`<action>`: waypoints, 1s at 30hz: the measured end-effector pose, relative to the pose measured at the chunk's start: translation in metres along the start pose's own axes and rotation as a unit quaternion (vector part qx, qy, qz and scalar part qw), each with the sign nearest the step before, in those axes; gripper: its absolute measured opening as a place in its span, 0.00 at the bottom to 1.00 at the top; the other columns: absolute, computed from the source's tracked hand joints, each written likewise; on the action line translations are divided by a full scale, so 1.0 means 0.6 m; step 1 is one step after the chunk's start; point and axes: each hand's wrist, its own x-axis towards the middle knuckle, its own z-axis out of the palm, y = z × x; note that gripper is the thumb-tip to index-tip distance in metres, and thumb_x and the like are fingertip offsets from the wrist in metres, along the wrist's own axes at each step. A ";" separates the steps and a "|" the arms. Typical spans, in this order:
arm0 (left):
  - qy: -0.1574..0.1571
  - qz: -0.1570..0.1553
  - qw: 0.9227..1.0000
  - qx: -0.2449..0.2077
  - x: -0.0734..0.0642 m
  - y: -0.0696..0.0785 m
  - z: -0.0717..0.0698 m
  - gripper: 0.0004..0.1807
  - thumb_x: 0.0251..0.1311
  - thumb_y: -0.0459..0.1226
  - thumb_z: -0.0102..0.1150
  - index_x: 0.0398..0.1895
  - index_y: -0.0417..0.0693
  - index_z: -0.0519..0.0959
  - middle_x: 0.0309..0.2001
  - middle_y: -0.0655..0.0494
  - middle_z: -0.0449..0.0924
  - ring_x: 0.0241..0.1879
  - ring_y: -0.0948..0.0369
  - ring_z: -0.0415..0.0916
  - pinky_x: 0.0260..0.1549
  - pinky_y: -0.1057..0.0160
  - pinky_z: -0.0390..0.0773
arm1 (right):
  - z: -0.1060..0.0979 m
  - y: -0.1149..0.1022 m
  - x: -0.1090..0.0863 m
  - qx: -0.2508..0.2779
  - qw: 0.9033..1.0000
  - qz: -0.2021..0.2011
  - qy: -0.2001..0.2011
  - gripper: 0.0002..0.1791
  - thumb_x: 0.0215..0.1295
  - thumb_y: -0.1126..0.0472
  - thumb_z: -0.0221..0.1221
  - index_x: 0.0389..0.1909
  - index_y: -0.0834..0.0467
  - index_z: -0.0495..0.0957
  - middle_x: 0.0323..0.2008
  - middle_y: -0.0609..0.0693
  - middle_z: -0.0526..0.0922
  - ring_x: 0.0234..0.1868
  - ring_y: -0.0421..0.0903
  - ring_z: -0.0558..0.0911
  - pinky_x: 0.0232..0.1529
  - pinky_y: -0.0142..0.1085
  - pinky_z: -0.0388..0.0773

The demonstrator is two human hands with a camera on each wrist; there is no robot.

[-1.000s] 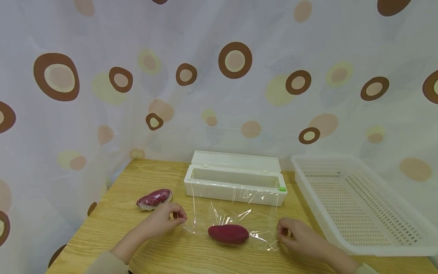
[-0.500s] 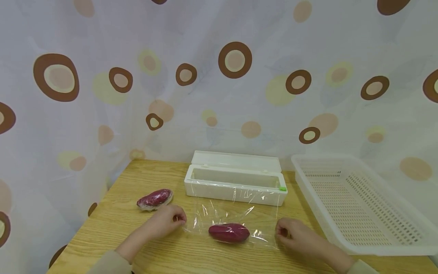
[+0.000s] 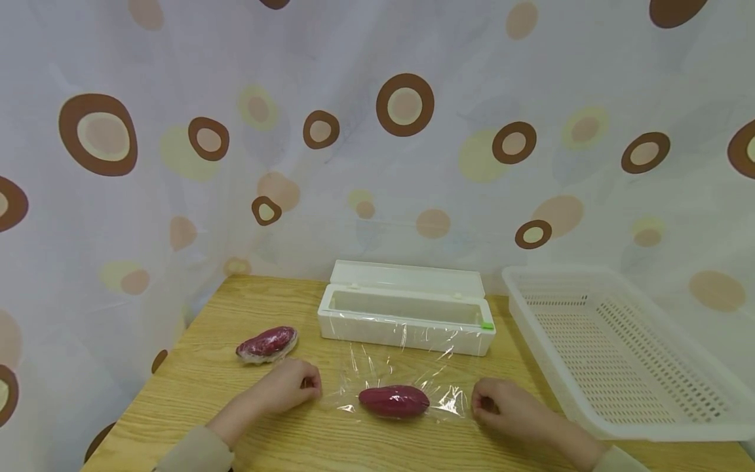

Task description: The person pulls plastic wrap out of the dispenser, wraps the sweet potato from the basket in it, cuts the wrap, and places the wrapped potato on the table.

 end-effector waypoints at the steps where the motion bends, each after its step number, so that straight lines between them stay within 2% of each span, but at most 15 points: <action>1: -0.005 -0.002 1.000 -0.002 0.001 0.000 0.000 0.07 0.57 0.35 0.62 0.23 0.53 0.79 0.21 0.68 0.72 0.23 0.71 0.65 0.24 0.70 0.68 | -0.001 -0.001 0.000 0.001 1.000 0.004 -0.001 0.11 0.57 0.63 0.62 0.26 0.45 0.72 0.26 0.32 0.70 0.28 0.28 0.68 0.29 0.27 0.71; 7: -0.021 -0.007 1.000 -0.011 0.002 0.004 -0.002 0.07 0.58 0.35 0.62 0.23 0.54 0.78 0.22 0.67 0.72 0.23 0.71 0.65 0.24 0.70 0.68 | -0.017 -0.013 0.001 -0.016 1.000 0.010 0.009 0.08 0.54 0.64 0.63 0.27 0.47 0.76 0.27 0.33 0.74 0.30 0.30 0.71 0.30 0.29 0.72; 10: -0.023 -0.003 1.000 -0.013 0.001 0.005 -0.003 0.07 0.58 0.35 0.62 0.23 0.53 0.78 0.22 0.67 0.73 0.23 0.71 0.65 0.24 0.70 0.68 | -0.031 -0.023 0.006 -0.042 0.999 0.002 0.019 0.07 0.52 0.66 0.64 0.32 0.53 0.79 0.29 0.38 0.78 0.30 0.34 0.73 0.31 0.30 0.74; 13: -0.024 -0.003 1.000 -0.015 0.001 0.005 -0.002 0.07 0.58 0.35 0.62 0.23 0.52 0.78 0.22 0.67 0.72 0.23 0.71 0.65 0.24 0.70 0.67 | -0.039 -0.037 0.012 -0.078 0.996 0.001 0.034 0.11 0.52 0.67 0.65 0.37 0.56 0.79 0.33 0.42 0.80 0.33 0.37 0.75 0.34 0.33 0.76; 16: -0.022 -0.002 1.000 -0.014 0.000 0.004 -0.002 0.07 0.58 0.35 0.62 0.23 0.52 0.78 0.22 0.67 0.72 0.23 0.71 0.64 0.23 0.70 0.67 | -0.038 -0.056 0.022 -0.114 0.991 -0.027 0.061 0.13 0.50 0.67 0.66 0.39 0.55 0.80 0.36 0.43 0.81 0.36 0.40 0.78 0.37 0.35 0.77; 21: -0.017 0.005 1.000 -0.013 -0.002 0.002 -0.002 0.07 0.57 0.34 0.63 0.23 0.52 0.78 0.22 0.66 0.72 0.23 0.71 0.64 0.23 0.70 0.67 | -0.013 -0.090 0.043 -0.139 0.979 -0.109 0.102 0.15 0.47 0.65 0.68 0.38 0.54 0.80 0.38 0.42 0.80 0.41 0.44 0.79 0.42 0.37 0.79; 24: -0.017 0.005 1.000 -0.013 -0.002 0.001 -0.003 0.07 0.57 0.34 0.63 0.23 0.52 0.78 0.22 0.66 0.73 0.23 0.71 0.65 0.24 0.70 0.68 | 0.006 -0.114 0.057 -0.124 0.976 -0.147 0.103 0.16 0.46 0.66 0.69 0.39 0.54 0.80 0.40 0.44 0.80 0.43 0.44 0.78 0.43 0.36 0.79; 27: -0.019 0.004 1.000 -0.014 -0.002 0.000 -0.002 0.07 0.57 0.35 0.63 0.23 0.52 0.78 0.22 0.67 0.73 0.23 0.71 0.65 0.24 0.70 0.68 | 0.024 -0.138 0.067 -0.112 0.975 -0.168 0.091 0.16 0.47 0.66 0.68 0.40 0.55 0.80 0.42 0.46 0.79 0.44 0.44 0.77 0.44 0.36 0.79; 30: -0.019 0.001 1.000 -0.015 -0.001 -0.001 -0.001 0.07 0.57 0.35 0.63 0.23 0.52 0.78 0.22 0.67 0.72 0.23 0.71 0.65 0.23 0.70 0.67 | 0.040 -0.155 0.075 -0.125 0.973 -0.175 0.089 0.17 0.46 0.65 0.67 0.41 0.55 0.81 0.44 0.48 0.80 0.45 0.43 0.77 0.45 0.36 0.78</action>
